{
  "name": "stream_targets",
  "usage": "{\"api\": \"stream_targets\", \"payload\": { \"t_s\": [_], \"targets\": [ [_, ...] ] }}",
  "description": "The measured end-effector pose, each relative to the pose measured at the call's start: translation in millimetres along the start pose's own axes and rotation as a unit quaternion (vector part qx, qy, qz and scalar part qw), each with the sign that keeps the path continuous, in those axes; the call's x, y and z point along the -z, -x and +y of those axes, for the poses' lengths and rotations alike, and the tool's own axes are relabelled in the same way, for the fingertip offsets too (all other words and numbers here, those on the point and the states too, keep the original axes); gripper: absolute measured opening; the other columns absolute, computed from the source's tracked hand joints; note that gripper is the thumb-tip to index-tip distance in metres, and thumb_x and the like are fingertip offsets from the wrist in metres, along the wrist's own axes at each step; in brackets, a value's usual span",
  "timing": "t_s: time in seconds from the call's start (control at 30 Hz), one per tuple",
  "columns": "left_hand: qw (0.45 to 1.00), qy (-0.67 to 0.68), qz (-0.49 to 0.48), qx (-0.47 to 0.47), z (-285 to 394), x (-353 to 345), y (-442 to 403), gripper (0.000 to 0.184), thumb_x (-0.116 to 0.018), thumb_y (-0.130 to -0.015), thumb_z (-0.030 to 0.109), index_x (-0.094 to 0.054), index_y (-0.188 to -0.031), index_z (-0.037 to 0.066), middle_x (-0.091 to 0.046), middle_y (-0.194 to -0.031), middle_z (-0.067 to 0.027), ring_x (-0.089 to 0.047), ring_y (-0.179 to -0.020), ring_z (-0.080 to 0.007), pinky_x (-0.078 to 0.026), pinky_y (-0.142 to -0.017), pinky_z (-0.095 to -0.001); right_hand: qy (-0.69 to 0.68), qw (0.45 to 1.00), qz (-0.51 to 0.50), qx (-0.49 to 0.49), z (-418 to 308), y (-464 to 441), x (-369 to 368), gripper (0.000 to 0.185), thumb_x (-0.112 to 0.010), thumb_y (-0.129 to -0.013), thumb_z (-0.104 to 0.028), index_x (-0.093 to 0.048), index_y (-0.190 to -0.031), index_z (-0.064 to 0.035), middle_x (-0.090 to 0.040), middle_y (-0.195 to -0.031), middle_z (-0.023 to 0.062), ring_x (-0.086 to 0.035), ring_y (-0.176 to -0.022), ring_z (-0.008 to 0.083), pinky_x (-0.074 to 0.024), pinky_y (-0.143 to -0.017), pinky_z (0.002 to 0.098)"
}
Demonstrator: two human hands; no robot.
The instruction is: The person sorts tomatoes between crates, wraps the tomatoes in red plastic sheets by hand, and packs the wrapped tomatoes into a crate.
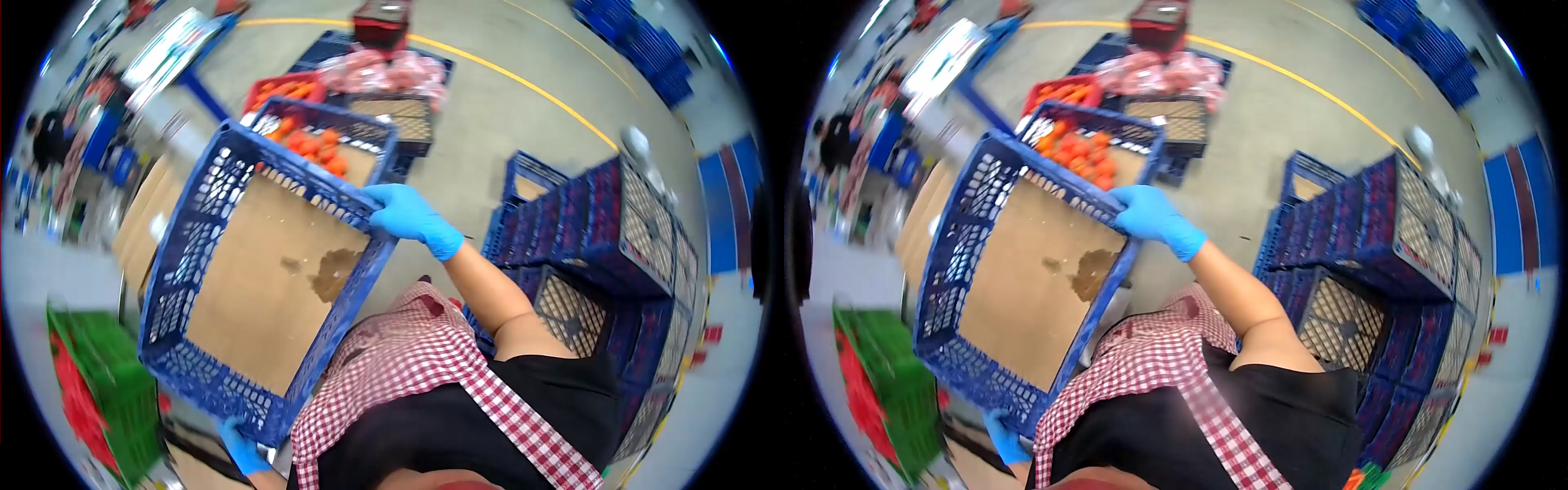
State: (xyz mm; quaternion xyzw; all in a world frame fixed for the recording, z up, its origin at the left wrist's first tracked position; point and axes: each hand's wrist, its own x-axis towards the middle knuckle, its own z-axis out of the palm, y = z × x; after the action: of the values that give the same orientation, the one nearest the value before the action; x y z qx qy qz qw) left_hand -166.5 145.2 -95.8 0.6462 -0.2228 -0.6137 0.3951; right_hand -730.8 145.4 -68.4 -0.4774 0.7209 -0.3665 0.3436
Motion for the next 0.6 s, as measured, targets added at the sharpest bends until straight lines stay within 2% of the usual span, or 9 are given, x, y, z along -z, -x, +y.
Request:
{"api": "stream_targets", "payload": {
  "t_s": [0.13, 0.17, 0.23, 0.3, 0.43, 0.47, 0.5, 0.53, 0.6],
  "targets": [
    [0.997, -0.014, -0.073, 0.02, -4, -118, 64, 0.077, -0.046, -0.047, -0.001, -0.047, -0.124, -0.002, -0.057, -0.117, -0.0129, -0.056, -0.105, -0.0302, -0.051, -0.086, -0.0373, -0.108, 0.99, 0.066, -0.054, 47, 45, 132, 0.046, -0.058, -0.068, -0.011, -0.063, -0.113, -0.0049, -0.065, -0.082, 0.0068, -0.059, -0.076, 0.0132, -0.0474, -0.071, 0.0285],
    [0.994, -0.006, -0.1, 0.046, -6, -161, 54, 0.077, -0.046, -0.047, -0.001, -0.047, -0.124, -0.002, -0.057, -0.116, -0.013, -0.056, -0.104, -0.0302, -0.051, -0.086, -0.0375, -0.18, 0.977, 0.097, -0.061, 68, 45, 164, 0.038, -0.061, -0.075, -0.016, -0.064, -0.111, -0.0028, -0.064, -0.084, 0.0026, -0.058, -0.077, 0.0106, -0.0471, -0.07, 0.0269],
    [0.985, -0.041, -0.145, 0.082, -17, -234, 26, 0.072, -0.046, -0.05, -0.002, -0.048, -0.122, -0.003, -0.059, -0.111, -0.0133, -0.058, -0.1, -0.0307, -0.052, -0.084, -0.0377, -0.291, 0.931, 0.216, -0.052, 82, 61, 218, 0.032, -0.063, -0.082, -0.022, -0.065, -0.108, -0.0021, -0.066, -0.093, 0.0032, -0.06, -0.087, 0.0118, -0.0461, -0.08, 0.026],
    [0.972, -0.119, -0.185, 0.086, -24, -316, 32, 0.07, -0.045, -0.052, -0.003, -0.048, -0.121, -0.003, -0.059, -0.11, -0.0135, -0.058, -0.099, -0.0312, -0.052, -0.084, -0.0382, -0.39, 0.863, 0.319, 0.044, 125, 81, 261, 0.034, -0.059, -0.089, -0.021, -0.059, -0.116, -0.0001, -0.061, -0.109, 0.0042, -0.054, -0.102, 0.0108, -0.0415, -0.088, 0.0242],
    [0.939, -0.16, -0.275, 0.131, -60, -475, 9, 0.059, -0.045, -0.055, -0.002, -0.054, -0.114, -0.001, -0.062, -0.103, -0.013, -0.059, -0.096, -0.0308, -0.05, -0.086, -0.04, -0.307, 0.779, 0.546, -0.021, 209, 132, 275, 0.036, -0.055, -0.091, -0.017, -0.054, -0.123, -0.001, -0.056, -0.116, 0.0054, -0.05, -0.106, 0.0123, -0.0393, -0.092, 0.0255],
    [0.93, -0.194, -0.295, 0.101, -72, -511, -1, 0.051, -0.046, -0.056, -0.002, -0.056, -0.105, -0.001, -0.062, -0.099, -0.0126, -0.059, -0.093, -0.03, -0.05, -0.085, -0.0388, -0.301, 0.762, 0.569, -0.069, 230, 150, 265, 0.035, -0.053, -0.092, -0.018, -0.054, -0.124, -0.0021, -0.056, -0.118, 0.0054, -0.051, -0.107, 0.0104, -0.0403, -0.09, 0.0241],
    [0.919, -0.227, -0.314, 0.071, -87, -548, -13, 0.042, -0.046, -0.057, -0.001, -0.059, -0.097, -0.001, -0.063, -0.096, -0.0123, -0.059, -0.09, -0.0292, -0.05, -0.083, -0.0376, -0.342, 0.766, 0.537, -0.087, 242, 171, 257, 0.033, -0.056, -0.09, -0.014, -0.054, -0.12, 0.0006, -0.056, -0.114, 0.0073, -0.051, -0.105, 0.0153, -0.0394, -0.093, 0.028],
    [0.914, -0.216, -0.333, 0.09, -106, -587, -29, 0.032, -0.047, -0.057, -0.001, -0.058, -0.088, 0.0, -0.062, -0.09, -0.0115, -0.058, -0.085, -0.0278, -0.05, -0.078, -0.0355, -0.355, 0.767, 0.521, -0.117, 278, 191, 234, 0.03, -0.057, -0.09, -0.015, -0.057, -0.116, 0.0007, -0.059, -0.109, 0.0071, -0.053, -0.102, 0.0156, -0.0406, -0.091, 0.0279],
    [0.902, -0.239, -0.346, 0.099, -151, -666, -68, 0.018, -0.048, -0.058, -0.002, -0.056, -0.075, 0.002, -0.06, -0.08, -0.0102, -0.056, -0.075, -0.0255, -0.049, -0.069, -0.0321, -0.427, 0.761, 0.43, -0.234, 304, 234, 196, 0.023, -0.058, -0.089, -0.016, -0.063, -0.104, 0.0003, -0.062, -0.093, 0.0023, -0.056, -0.086, 0.0121, -0.0443, -0.079, 0.0262]
  ]
}}
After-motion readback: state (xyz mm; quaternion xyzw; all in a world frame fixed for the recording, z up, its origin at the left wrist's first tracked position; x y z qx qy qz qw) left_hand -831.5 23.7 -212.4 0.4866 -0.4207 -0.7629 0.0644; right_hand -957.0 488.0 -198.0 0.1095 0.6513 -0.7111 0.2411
